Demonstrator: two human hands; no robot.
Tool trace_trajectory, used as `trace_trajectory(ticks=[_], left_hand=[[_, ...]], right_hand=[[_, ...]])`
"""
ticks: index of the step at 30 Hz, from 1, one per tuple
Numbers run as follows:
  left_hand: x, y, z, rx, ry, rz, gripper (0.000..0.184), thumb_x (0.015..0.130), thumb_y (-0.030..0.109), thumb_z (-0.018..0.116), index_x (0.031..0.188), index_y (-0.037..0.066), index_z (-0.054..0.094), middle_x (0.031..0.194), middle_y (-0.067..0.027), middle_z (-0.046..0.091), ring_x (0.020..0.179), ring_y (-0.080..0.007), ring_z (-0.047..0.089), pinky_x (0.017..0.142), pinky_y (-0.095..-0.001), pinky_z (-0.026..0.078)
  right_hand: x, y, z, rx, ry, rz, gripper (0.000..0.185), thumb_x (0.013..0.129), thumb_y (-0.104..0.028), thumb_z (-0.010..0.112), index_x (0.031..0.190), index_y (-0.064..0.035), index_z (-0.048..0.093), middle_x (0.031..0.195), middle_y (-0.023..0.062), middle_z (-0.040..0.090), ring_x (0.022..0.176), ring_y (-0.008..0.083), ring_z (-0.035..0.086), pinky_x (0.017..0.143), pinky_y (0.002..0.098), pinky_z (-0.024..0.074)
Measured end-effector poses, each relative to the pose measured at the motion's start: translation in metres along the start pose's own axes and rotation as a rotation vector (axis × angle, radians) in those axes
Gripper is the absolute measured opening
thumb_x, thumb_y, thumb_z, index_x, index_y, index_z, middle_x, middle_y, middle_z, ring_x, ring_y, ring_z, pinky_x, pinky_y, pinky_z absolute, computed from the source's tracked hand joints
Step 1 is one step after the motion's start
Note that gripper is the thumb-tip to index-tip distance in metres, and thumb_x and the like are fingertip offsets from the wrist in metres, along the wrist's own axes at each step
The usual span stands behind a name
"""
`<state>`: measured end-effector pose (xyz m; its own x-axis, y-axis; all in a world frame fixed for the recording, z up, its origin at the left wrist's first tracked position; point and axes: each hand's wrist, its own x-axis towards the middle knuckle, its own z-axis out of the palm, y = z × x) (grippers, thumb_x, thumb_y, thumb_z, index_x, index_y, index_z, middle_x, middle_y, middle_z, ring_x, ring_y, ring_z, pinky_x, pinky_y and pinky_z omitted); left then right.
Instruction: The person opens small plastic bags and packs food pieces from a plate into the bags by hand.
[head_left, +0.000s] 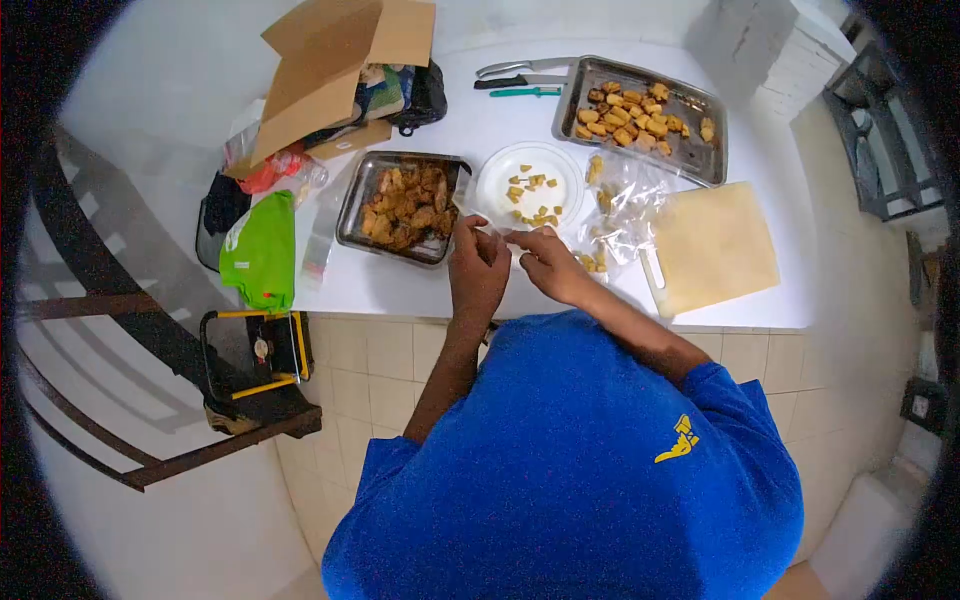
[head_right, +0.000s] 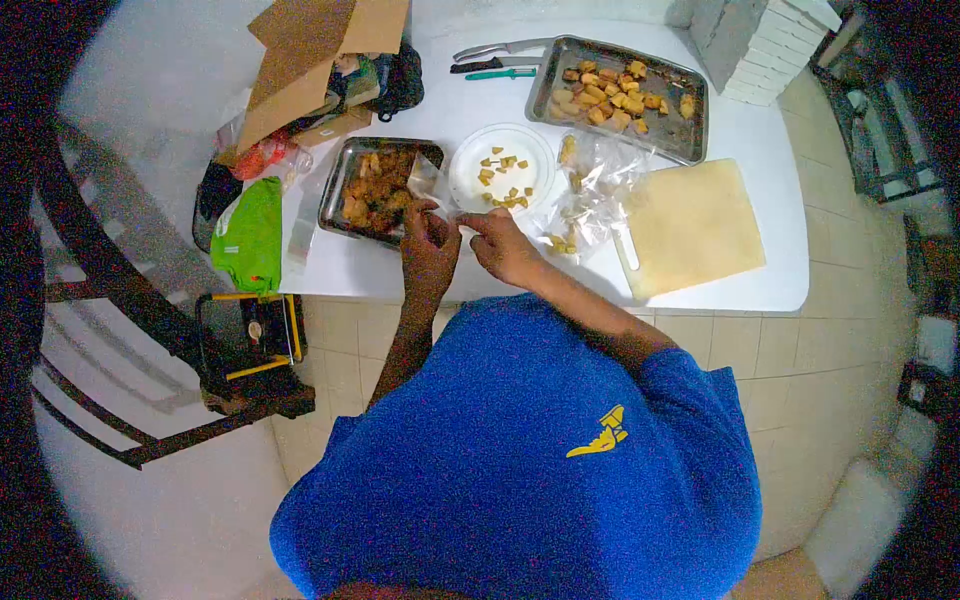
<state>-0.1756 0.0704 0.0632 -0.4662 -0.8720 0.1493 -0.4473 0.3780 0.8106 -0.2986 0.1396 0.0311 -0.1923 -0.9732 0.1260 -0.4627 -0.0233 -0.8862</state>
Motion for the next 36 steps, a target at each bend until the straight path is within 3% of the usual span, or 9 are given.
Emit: trace_trajectory(ticks=[3,6,13,16,20,23,26,31,36], left_hand=[[0.003,0.008,-0.007,0.027,-0.068,-0.005,0.036,0.077,0.004,0.062,0.107,0.004,0.043,0.070,-0.0101,0.053,0.061,-0.0183,0.056,0.058,-0.0311,0.045],[0.004,0.006,-0.005,0.062,-0.062,0.087,0.043,0.073,0.004,0.064,0.110,0.005,0.042,0.070,-0.0082,0.053,0.063,-0.0179,0.056,0.061,-0.0310,0.046],[0.006,0.010,-0.007,-0.080,-0.301,0.258,0.042,0.074,0.004,0.064,0.113,0.006,0.048,0.087,-0.0143,0.061,0.070,-0.0240,0.064,0.064,-0.0332,0.051],[0.012,0.014,-0.025,-0.043,-0.131,0.537,0.035,0.075,0.007,0.065,0.108,0.005,0.053,0.088,-0.0123,0.062,0.066,-0.0225,0.063,0.061,-0.0315,0.051],[0.053,-0.008,-0.066,-0.097,0.300,0.085,0.032,0.082,0.027,0.063,0.107,0.008,0.056,0.100,-0.0076,0.062,0.086,-0.0181,0.061,0.075,-0.0334,0.048],[0.068,-0.063,-0.063,-0.592,-0.066,-0.403,0.034,0.084,0.033,0.061,0.109,0.010,0.055,0.104,-0.0040,0.060,0.095,-0.0186,0.057,0.081,-0.0357,0.045],[0.056,-0.054,-0.061,-0.841,-0.594,-0.555,0.036,0.084,0.034,0.061,0.111,0.012,0.053,0.106,-0.0031,0.058,0.095,-0.0181,0.057,0.081,-0.0369,0.046],[0.047,-0.045,-0.067,-0.634,-0.314,-0.369,0.016,0.084,0.020,0.063,0.092,0.008,0.056,0.082,-0.0015,0.059,0.075,-0.0112,0.059,0.067,-0.0247,0.048],[0.042,-0.038,-0.086,-0.486,-0.024,-0.339,0.011,0.086,0.017,0.060,0.088,0.007,0.057,0.075,0.0005,0.057,0.068,-0.0064,0.053,0.061,-0.0208,0.044]], right_hand=[[0.014,0.016,0.017,0.422,0.008,0.058,0.040,0.080,0.004,0.047,0.120,-0.0008,0.051,0.089,0.0042,0.059,0.079,0.0167,0.053,0.074,0.0285,0.0437],[0.022,0.016,0.026,0.574,0.117,-0.039,0.036,0.083,0.006,0.045,0.118,0.0007,0.053,0.093,0.0022,0.061,0.083,0.0143,0.057,0.077,0.0242,0.0455],[0.034,0.031,0.033,1.342,-0.127,0.146,0.044,0.088,-0.010,0.054,0.129,-0.0011,0.041,0.119,0.0120,0.053,0.100,0.0204,0.056,0.085,0.0320,0.0467],[0.035,0.034,0.028,1.418,-0.207,0.248,0.054,0.086,-0.019,0.060,0.131,-0.0029,0.037,0.125,0.0146,0.048,0.099,0.0210,0.056,0.084,0.0322,0.0479],[0.038,0.028,0.014,1.478,-0.297,0.252,0.061,0.082,-0.027,0.065,0.132,-0.0058,0.037,0.124,0.0150,0.048,0.087,0.0170,0.056,0.076,0.0271,0.0482],[0.038,0.038,0.015,1.538,-0.384,0.193,0.055,0.086,-0.026,0.061,0.131,-0.0054,0.038,0.122,0.0152,0.051,0.081,0.0151,0.056,0.072,0.0265,0.0474],[0.038,0.044,0.009,1.526,-0.439,0.255,0.057,0.085,-0.030,0.060,0.131,-0.0058,0.037,0.118,0.0156,0.054,0.078,0.0149,0.056,0.066,0.0250,0.0470],[0.036,0.048,0.002,1.632,-0.568,0.352,0.061,0.090,-0.046,0.044,0.132,-0.0026,0.036,0.123,0.0199,0.050,0.083,0.0211,0.058,0.073,0.0303,0.0473],[0.035,0.023,-0.010,1.741,-0.607,0.212,0.077,0.084,-0.055,0.048,0.139,-0.0057,0.026,0.132,0.0202,0.042,0.109,0.0248,0.051,0.087,0.0369,0.0426]])
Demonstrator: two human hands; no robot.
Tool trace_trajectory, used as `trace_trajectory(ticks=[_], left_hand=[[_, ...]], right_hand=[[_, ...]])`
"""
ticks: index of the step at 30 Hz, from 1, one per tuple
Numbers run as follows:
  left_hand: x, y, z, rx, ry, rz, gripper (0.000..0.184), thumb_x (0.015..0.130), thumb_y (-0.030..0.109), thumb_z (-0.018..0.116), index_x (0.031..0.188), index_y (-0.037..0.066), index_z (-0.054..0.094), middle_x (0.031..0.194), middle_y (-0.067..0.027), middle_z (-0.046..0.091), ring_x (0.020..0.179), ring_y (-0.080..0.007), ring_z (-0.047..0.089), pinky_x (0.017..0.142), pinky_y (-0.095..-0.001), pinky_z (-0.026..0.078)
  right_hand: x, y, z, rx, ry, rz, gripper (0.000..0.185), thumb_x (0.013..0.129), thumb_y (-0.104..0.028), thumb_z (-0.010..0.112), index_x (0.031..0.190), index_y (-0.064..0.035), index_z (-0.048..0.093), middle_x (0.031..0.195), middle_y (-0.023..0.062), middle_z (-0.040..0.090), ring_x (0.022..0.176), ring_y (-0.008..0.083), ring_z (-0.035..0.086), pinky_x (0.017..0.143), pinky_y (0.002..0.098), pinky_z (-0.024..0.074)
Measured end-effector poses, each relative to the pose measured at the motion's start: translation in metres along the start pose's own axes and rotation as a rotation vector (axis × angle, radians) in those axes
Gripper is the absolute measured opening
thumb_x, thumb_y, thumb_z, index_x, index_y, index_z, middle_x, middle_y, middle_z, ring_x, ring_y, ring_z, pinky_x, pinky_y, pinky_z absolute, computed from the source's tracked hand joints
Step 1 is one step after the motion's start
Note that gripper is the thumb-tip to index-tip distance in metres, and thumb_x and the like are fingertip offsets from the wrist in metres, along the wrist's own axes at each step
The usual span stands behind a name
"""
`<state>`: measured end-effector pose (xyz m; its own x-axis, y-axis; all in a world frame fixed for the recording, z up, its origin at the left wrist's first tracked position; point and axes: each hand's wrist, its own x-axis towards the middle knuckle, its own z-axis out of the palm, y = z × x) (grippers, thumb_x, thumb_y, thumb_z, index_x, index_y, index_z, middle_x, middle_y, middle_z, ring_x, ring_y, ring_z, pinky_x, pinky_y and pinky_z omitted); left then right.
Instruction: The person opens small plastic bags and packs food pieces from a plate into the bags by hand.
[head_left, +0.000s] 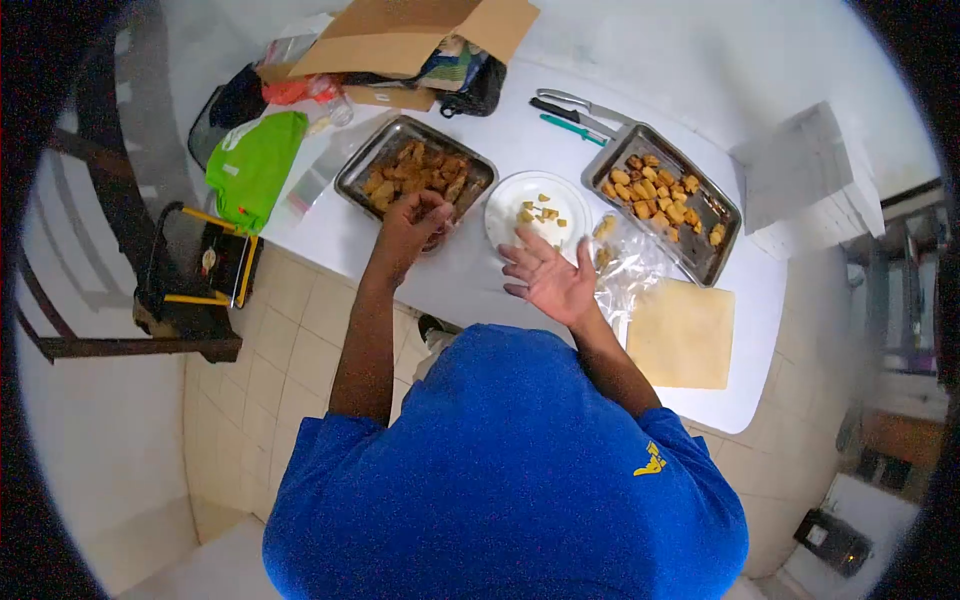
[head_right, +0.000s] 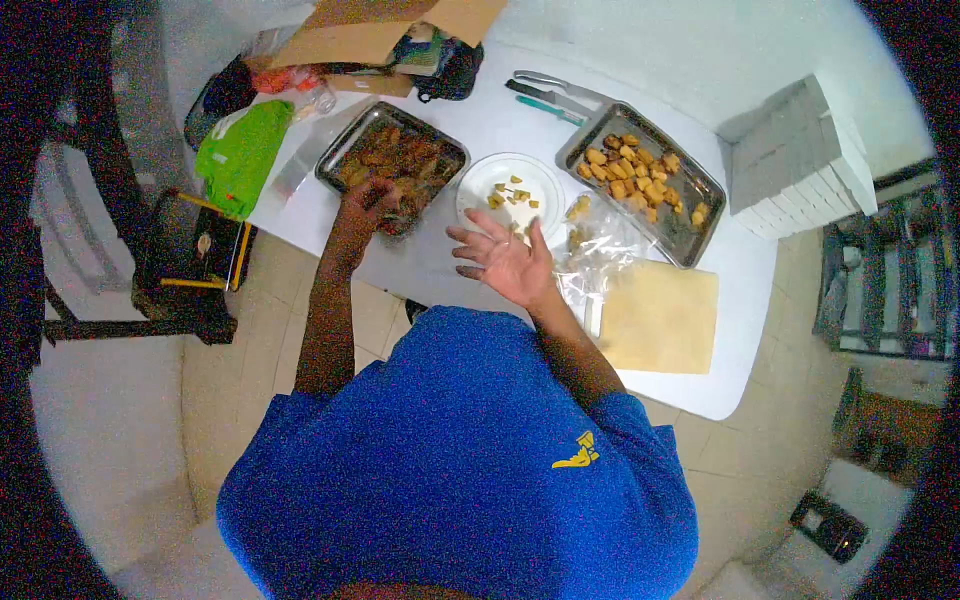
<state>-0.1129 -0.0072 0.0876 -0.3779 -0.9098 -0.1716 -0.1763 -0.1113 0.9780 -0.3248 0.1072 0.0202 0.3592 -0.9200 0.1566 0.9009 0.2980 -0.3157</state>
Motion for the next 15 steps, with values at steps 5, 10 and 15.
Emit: trace_trajectory(ticks=[5,10,15], left_hand=[[-0.010,-0.004,0.004,-0.016,0.144,0.033,0.012,0.087,0.017,0.059,0.091,0.006,0.056,0.079,0.0008,0.056,0.069,-0.0064,0.052,0.063,-0.0217,0.044],[-0.011,-0.018,-0.012,0.173,0.203,0.144,0.015,0.088,0.018,0.058,0.091,0.004,0.055,0.083,-0.0009,0.056,0.074,-0.0087,0.053,0.064,-0.0246,0.045],[-0.015,-0.018,-0.018,0.287,0.335,0.178,0.023,0.083,0.022,0.064,0.096,0.005,0.054,0.086,-0.0054,0.056,0.083,-0.0174,0.054,0.075,-0.0323,0.044]], right_hand=[[0.005,0.006,-0.015,-0.518,0.200,0.012,0.060,0.089,-0.038,0.052,0.137,-0.0076,0.031,0.129,0.0128,0.047,0.105,0.0204,0.053,0.086,0.0350,0.0437],[0.007,0.008,-0.017,-0.490,0.251,0.085,0.052,0.092,-0.027,0.048,0.137,-0.0074,0.030,0.130,0.0141,0.046,0.108,0.0218,0.052,0.091,0.0355,0.0416],[0.008,0.004,0.007,-0.326,0.170,0.154,0.058,0.093,-0.029,0.045,0.141,-0.0071,0.021,0.136,0.0163,0.039,0.118,0.0238,0.046,0.096,0.0374,0.0369]])
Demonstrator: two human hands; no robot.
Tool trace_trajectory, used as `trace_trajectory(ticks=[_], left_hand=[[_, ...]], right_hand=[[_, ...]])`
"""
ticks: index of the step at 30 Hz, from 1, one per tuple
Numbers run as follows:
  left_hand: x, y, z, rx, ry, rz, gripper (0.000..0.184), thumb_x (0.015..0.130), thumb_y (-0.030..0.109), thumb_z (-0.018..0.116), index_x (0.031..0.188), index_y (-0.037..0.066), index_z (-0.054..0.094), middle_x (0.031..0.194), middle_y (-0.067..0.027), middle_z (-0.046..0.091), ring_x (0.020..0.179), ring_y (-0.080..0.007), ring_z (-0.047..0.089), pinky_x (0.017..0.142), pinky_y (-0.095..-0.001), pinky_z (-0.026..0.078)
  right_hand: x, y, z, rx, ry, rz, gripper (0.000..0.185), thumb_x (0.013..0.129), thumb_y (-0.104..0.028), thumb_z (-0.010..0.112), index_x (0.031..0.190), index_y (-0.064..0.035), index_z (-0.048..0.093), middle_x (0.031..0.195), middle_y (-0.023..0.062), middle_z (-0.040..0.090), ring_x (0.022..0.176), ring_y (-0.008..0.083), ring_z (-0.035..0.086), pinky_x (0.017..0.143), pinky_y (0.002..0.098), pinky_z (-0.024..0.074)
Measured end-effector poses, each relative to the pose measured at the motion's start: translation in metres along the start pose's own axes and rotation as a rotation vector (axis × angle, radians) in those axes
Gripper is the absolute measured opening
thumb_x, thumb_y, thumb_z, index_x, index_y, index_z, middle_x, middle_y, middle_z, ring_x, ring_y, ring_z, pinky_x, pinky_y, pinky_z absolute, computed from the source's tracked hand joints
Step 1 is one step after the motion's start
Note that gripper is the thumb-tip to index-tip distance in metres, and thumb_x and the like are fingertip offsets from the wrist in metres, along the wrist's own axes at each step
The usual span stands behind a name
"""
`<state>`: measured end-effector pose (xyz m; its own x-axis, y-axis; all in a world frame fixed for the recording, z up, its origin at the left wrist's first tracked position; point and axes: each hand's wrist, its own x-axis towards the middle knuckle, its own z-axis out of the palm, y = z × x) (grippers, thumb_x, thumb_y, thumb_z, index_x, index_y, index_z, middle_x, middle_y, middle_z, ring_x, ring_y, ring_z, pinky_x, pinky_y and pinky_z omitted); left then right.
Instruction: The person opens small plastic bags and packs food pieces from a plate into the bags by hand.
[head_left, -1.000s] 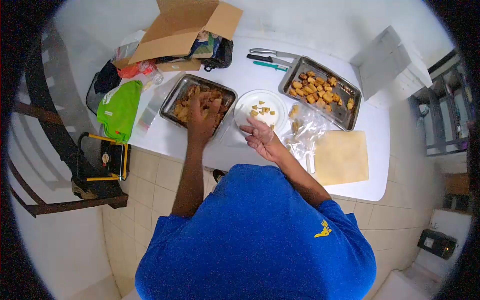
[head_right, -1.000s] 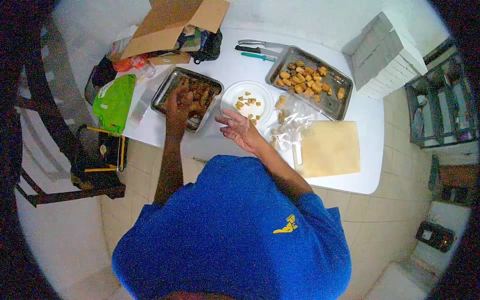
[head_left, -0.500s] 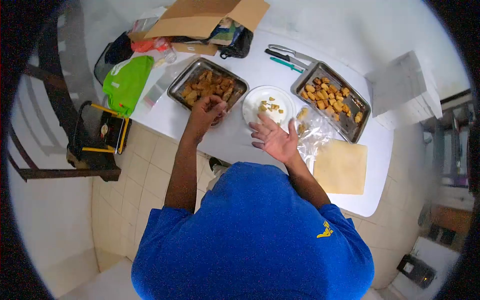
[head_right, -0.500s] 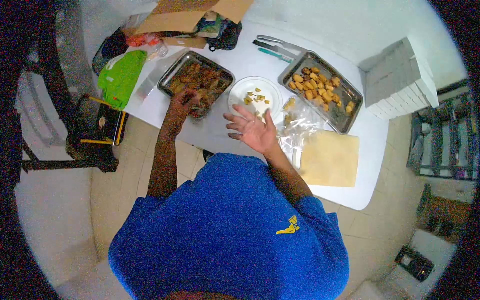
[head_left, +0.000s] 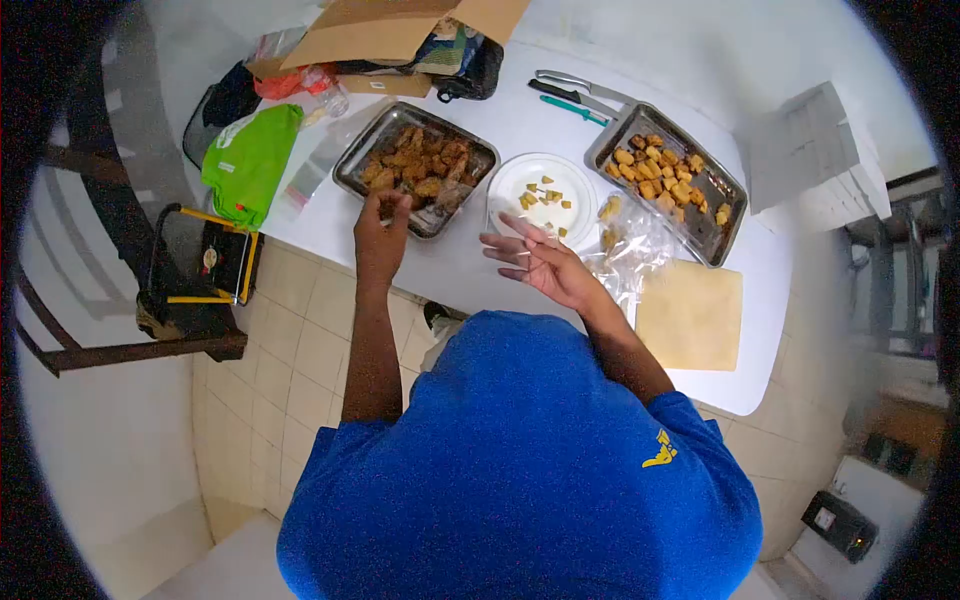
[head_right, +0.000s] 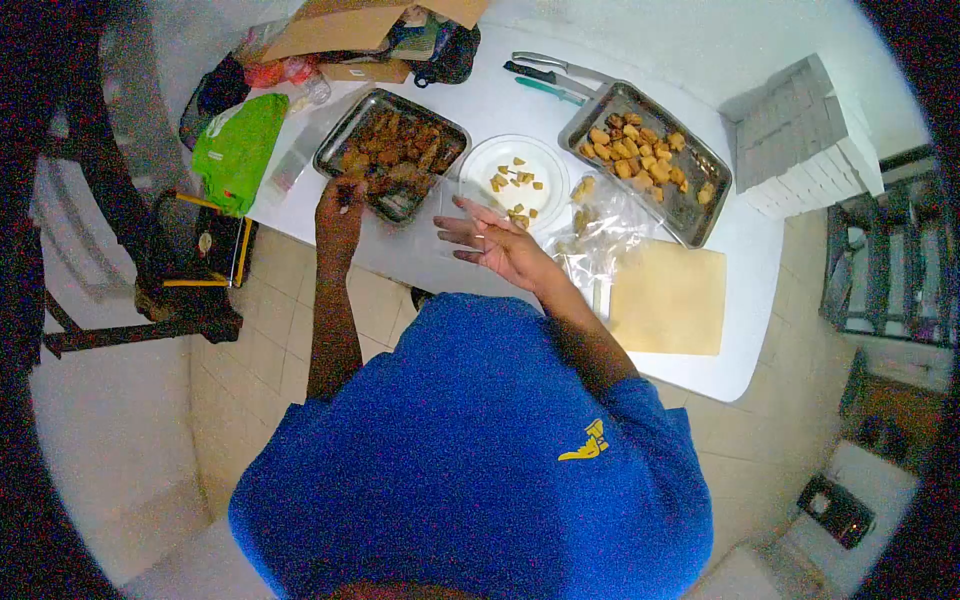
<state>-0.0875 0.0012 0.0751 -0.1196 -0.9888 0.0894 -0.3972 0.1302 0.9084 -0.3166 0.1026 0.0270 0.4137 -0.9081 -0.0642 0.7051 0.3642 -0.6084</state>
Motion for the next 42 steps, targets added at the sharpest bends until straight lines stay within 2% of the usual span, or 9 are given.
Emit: trace_trajectory(ticks=[4,7,10,13,15,20,27,36,42], left_hand=[[-0.018,0.027,0.016,0.330,-0.044,0.538,0.046,0.074,0.024,0.071,0.113,0.010,0.051,0.110,-0.0098,0.054,0.106,-0.0280,0.049,0.094,-0.0392,0.037],[-0.037,0.046,0.040,0.429,-0.414,0.691,0.064,0.070,0.026,0.072,0.127,0.015,0.044,0.129,-0.0089,0.044,0.122,-0.0314,0.038,0.103,-0.0441,0.026],[-0.029,0.026,0.052,0.344,-0.588,0.690,0.061,0.072,0.026,0.070,0.127,0.015,0.047,0.131,-0.0081,0.045,0.125,-0.0306,0.036,0.105,-0.0485,0.021],[-0.008,0.026,0.050,0.216,-0.881,0.675,0.047,0.074,0.023,0.068,0.117,0.011,0.055,0.124,-0.0080,0.051,0.122,-0.0272,0.040,0.104,-0.0490,0.022],[-0.003,0.028,0.048,0.230,-0.941,0.726,0.036,0.074,0.018,0.068,0.108,0.007,0.060,0.114,-0.0081,0.058,0.112,-0.0240,0.051,0.097,-0.0400,0.036],[0.004,0.032,0.057,0.192,-0.971,0.604,0.030,0.075,0.015,0.069,0.103,0.007,0.062,0.102,-0.0089,0.063,0.094,-0.0239,0.061,0.083,-0.0341,0.047],[0.020,0.029,0.068,0.235,-0.929,0.894,0.020,0.076,0.011,0.066,0.095,0.005,0.063,0.092,-0.0084,0.064,0.082,-0.0244,0.063,0.074,-0.0327,0.051],[0.044,0.041,0.053,0.213,-1.130,0.409,0.013,0.084,0.015,0.061,0.090,0.004,0.058,0.075,-0.0051,0.064,0.075,-0.0130,0.062,0.072,-0.0303,0.048],[0.038,0.040,0.067,0.178,-1.058,0.328,0.020,0.086,0.023,0.059,0.091,0.004,0.058,0.080,-0.0075,0.063,0.074,-0.0159,0.061,0.072,-0.0322,0.048]], right_hand=[[0.002,0.009,-0.005,0.048,-0.079,0.009,0.062,0.092,-0.030,0.046,0.142,-0.0083,0.018,0.138,0.0162,0.036,0.122,0.0252,0.042,0.097,0.0380,0.0360],[0.006,0.014,-0.012,0.134,-0.143,0.071,0.061,0.090,-0.029,0.049,0.141,-0.0109,0.021,0.138,0.0139,0.036,0.124,0.0248,0.039,0.098,0.0373,0.0353],[0.006,0.017,-0.020,0.061,-0.134,0.127,0.057,0.089,-0.026,0.050,0.138,-0.0100,0.027,0.134,0.0124,0.041,0.123,0.0231,0.040,0.099,0.0369,0.0354],[0.000,0.017,-0.022,-0.360,-0.129,0.111,0.050,0.087,-0.018,0.052,0.133,-0.0074,0.036,0.130,0.0106,0.045,0.120,0.0203,0.043,0.098,0.0352,0.0369],[0.001,0.006,-0.019,-0.832,-0.226,0.027,0.047,0.084,-0.010,0.052,0.130,-0.0052,0.041,0.128,0.0093,0.047,0.116,0.0188,0.047,0.096,0.0336,0.0389],[-0.001,-0.010,-0.003,-0.888,-0.180,0.067,0.040,0.077,-0.002,0.058,0.116,-0.0035,0.055,0.116,0.0085,0.057,0.096,0.0186,0.059,0.084,0.0308,0.0471],[-0.001,-0.009,-0.020,-0.967,-0.082,0.050,0.037,0.077,-0.011,0.065,0.113,-0.0059,0.059,0.098,0.0081,0.066,0.091,0.0148,0.061,0.080,0.0276,0.0479],[-0.010,-0.014,0.000,-0.672,0.042,0.071,0.037,0.092,-0.024,0.051,0.119,0.0009,0.052,0.107,0.0113,0.063,0.098,0.0184,0.060,0.085,0.0294,0.0477],[-0.006,-0.012,0.001,-0.658,-0.014,0.136,0.041,0.094,-0.029,0.047,0.121,0.0013,0.051,0.111,0.0117,0.061,0.101,0.0193,0.060,0.086,0.0302,0.0480]])
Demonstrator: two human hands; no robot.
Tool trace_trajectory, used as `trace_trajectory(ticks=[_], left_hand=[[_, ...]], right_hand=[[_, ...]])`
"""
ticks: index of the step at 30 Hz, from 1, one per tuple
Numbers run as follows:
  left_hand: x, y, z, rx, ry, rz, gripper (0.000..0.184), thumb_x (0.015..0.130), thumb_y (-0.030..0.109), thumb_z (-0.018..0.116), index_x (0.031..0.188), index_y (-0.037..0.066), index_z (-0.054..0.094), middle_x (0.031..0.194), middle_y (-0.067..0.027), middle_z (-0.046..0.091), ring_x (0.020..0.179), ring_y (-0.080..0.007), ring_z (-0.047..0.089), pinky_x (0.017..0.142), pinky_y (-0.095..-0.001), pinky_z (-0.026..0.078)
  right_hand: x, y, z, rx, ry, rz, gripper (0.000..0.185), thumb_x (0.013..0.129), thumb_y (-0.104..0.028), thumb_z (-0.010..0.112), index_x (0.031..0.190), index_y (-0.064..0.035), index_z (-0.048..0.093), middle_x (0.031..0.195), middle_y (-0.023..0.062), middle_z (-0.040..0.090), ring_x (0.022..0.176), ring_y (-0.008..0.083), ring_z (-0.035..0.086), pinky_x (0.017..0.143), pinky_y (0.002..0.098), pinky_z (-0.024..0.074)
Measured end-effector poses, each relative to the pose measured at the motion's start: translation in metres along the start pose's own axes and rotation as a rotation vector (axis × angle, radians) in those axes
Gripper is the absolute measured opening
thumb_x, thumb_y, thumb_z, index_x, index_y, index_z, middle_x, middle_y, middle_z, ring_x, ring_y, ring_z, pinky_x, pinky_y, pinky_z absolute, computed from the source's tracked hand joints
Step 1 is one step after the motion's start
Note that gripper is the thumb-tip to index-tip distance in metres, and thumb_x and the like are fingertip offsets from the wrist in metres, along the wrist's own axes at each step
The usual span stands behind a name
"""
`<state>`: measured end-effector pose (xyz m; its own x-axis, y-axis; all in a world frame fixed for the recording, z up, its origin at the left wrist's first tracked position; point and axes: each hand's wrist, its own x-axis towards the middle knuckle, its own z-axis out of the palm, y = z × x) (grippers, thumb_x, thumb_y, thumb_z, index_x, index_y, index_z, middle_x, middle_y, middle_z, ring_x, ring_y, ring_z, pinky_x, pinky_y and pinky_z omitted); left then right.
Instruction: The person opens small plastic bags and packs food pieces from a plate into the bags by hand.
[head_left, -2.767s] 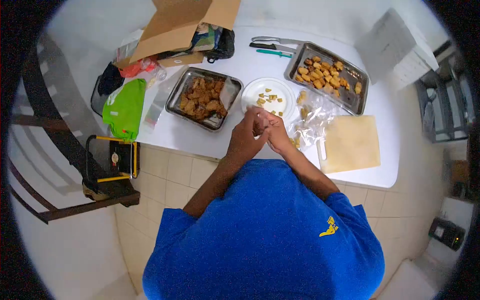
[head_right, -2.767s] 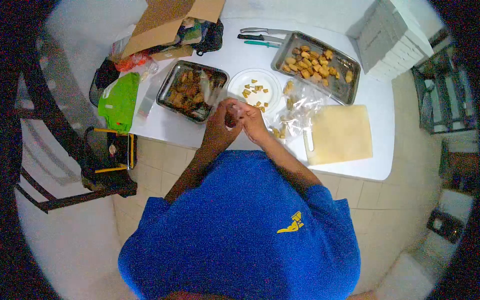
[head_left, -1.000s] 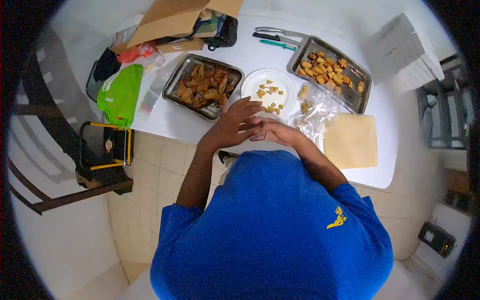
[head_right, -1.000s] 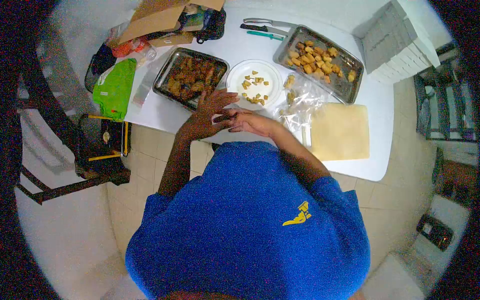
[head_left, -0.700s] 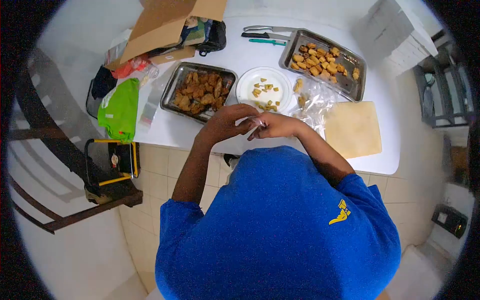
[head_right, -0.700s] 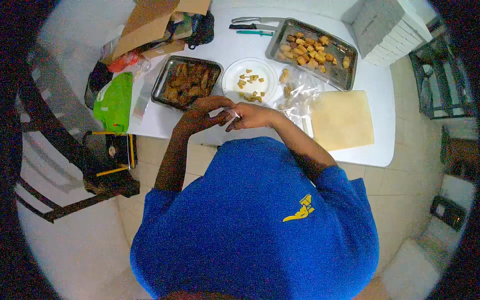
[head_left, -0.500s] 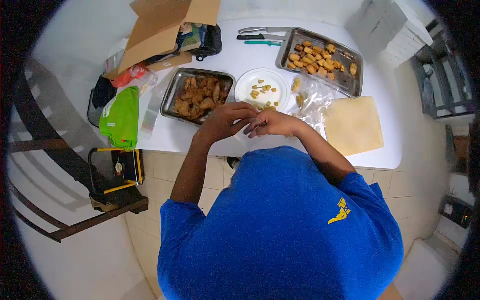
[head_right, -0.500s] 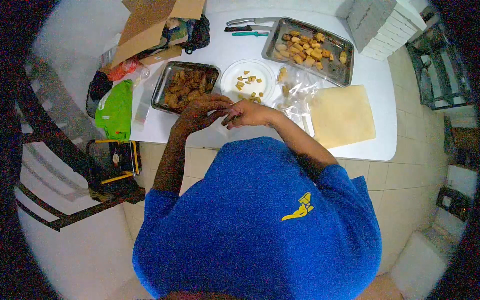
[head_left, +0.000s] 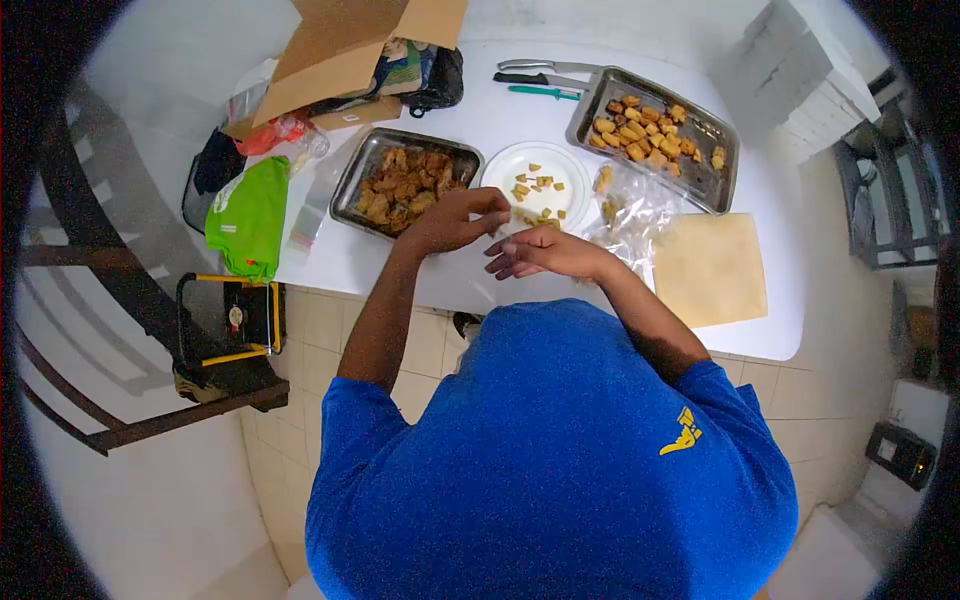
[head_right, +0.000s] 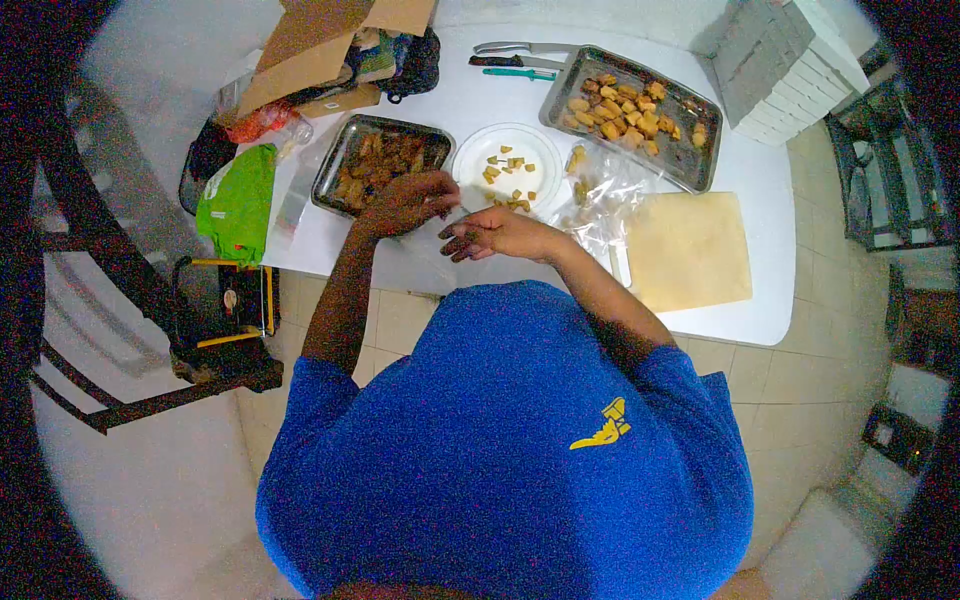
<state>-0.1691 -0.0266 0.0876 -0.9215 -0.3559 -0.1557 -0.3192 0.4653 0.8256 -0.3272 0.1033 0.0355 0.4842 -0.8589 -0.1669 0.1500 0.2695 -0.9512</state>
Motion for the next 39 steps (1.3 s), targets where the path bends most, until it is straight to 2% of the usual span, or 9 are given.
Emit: trace_trajectory(ticks=[4,7,11,17,23,31,34,37,39], left_hand=[[0.003,0.014,0.008,0.201,-0.008,0.088,0.023,0.085,0.026,0.060,0.096,0.005,0.058,0.087,-0.0097,0.062,0.085,-0.0207,0.060,0.080,-0.0330,0.046],[-0.002,-0.015,0.011,0.277,0.355,0.167,0.025,0.085,0.026,0.060,0.100,0.006,0.058,0.100,-0.0109,0.059,0.096,-0.0228,0.056,0.086,-0.0336,0.043],[-0.041,-0.089,0.023,-0.497,0.678,-0.182,0.052,0.082,0.043,0.061,0.122,0.012,0.048,0.122,-0.0097,0.049,0.113,-0.0274,0.047,0.094,-0.0361,0.038],[-0.057,-0.109,0.099,-1.425,0.326,-0.102,0.064,0.079,0.051,0.061,0.125,0.010,0.045,0.124,-0.0099,0.048,0.117,-0.0266,0.045,0.094,-0.0434,0.038],[-0.062,-0.116,0.085,-1.397,0.381,-0.050,0.044,0.082,0.034,0.064,0.115,0.008,0.049,0.101,-0.0051,0.059,0.097,-0.0238,0.059,0.086,-0.0454,0.048],[-0.073,-0.102,0.063,-0.989,0.729,-0.181,0.020,0.085,0.018,0.062,0.097,0.008,0.049,0.085,-0.0001,0.051,0.082,-0.0174,0.057,0.079,-0.0355,0.050],[-0.067,-0.068,0.055,-0.254,0.958,-0.272,0.044,0.076,0.024,0.072,0.108,0.007,0.047,0.097,-0.0054,0.053,0.095,-0.0231,0.054,0.088,-0.0404,0.044],[-0.062,-0.027,0.060,0.324,0.680,0.113,0.084,0.061,0.035,0.079,0.129,0.010,0.037,0.125,-0.0131,0.043,0.120,-0.0316,0.038,0.101,-0.0498,0.028],[-0.057,-0.007,0.076,0.516,0.337,0.015,0.112,0.051,0.045,0.080,0.141,0.016,0.021,0.145,-0.0135,0.018,0.133,-0.0352,0.015,0.105,-0.0552,0.010]], right_hand=[[0.007,0.006,0.001,-0.172,-0.141,-0.063,0.040,0.093,-0.028,0.047,0.123,-0.0001,0.050,0.116,0.0119,0.058,0.102,0.0198,0.059,0.086,0.0299,0.0474],[0.005,0.006,0.001,-0.015,-0.008,0.055,0.043,0.093,-0.029,0.048,0.124,0.0002,0.048,0.119,0.0127,0.056,0.104,0.0201,0.058,0.089,0.0304,0.0454],[-0.008,0.011,-0.008,0.063,0.087,0.034,0.045,0.092,-0.035,0.048,0.125,-0.0051,0.048,0.122,0.0085,0.054,0.104,0.0185,0.057,0.090,0.0323,0.0436],[-0.016,0.017,-0.011,0.542,-0.004,-0.189,0.053,0.091,-0.036,0.049,0.129,0.0004,0.040,0.130,0.0184,0.046,0.111,0.0279,0.053,0.096,0.0366,0.0412],[-0.014,0.019,-0.006,0.586,-0.011,-0.128,0.058,0.094,-0.039,0.041,0.135,0.0009,0.031,0.133,0.0224,0.041,0.113,0.0325,0.051,0.096,0.0366,0.0414],[-0.018,0.027,0.000,0.639,0.043,-0.103,0.063,0.092,-0.046,0.039,0.136,-0.0012,0.031,0.138,0.0146,0.038,0.119,0.0285,0.047,0.095,0.0340,0.0406],[-0.015,0.036,0.004,0.650,0.080,-0.102,0.064,0.092,-0.047,0.038,0.136,-0.0015,0.030,0.140,0.0129,0.036,0.122,0.0285,0.044,0.096,0.0349,0.0391],[-0.008,0.044,0.011,0.812,0.050,-0.118,0.065,0.092,-0.049,0.037,0.136,-0.0019,0.031,0.140,0.0124,0.035,0.121,0.0289,0.043,0.098,0.0371,0.0368],[-0.003,0.055,0.016,0.911,-0.014,-0.133,0.064,0.092,-0.050,0.036,0.135,-0.0024,0.031,0.139,0.0127,0.036,0.120,0.0291,0.044,0.099,0.0384,0.0353]])
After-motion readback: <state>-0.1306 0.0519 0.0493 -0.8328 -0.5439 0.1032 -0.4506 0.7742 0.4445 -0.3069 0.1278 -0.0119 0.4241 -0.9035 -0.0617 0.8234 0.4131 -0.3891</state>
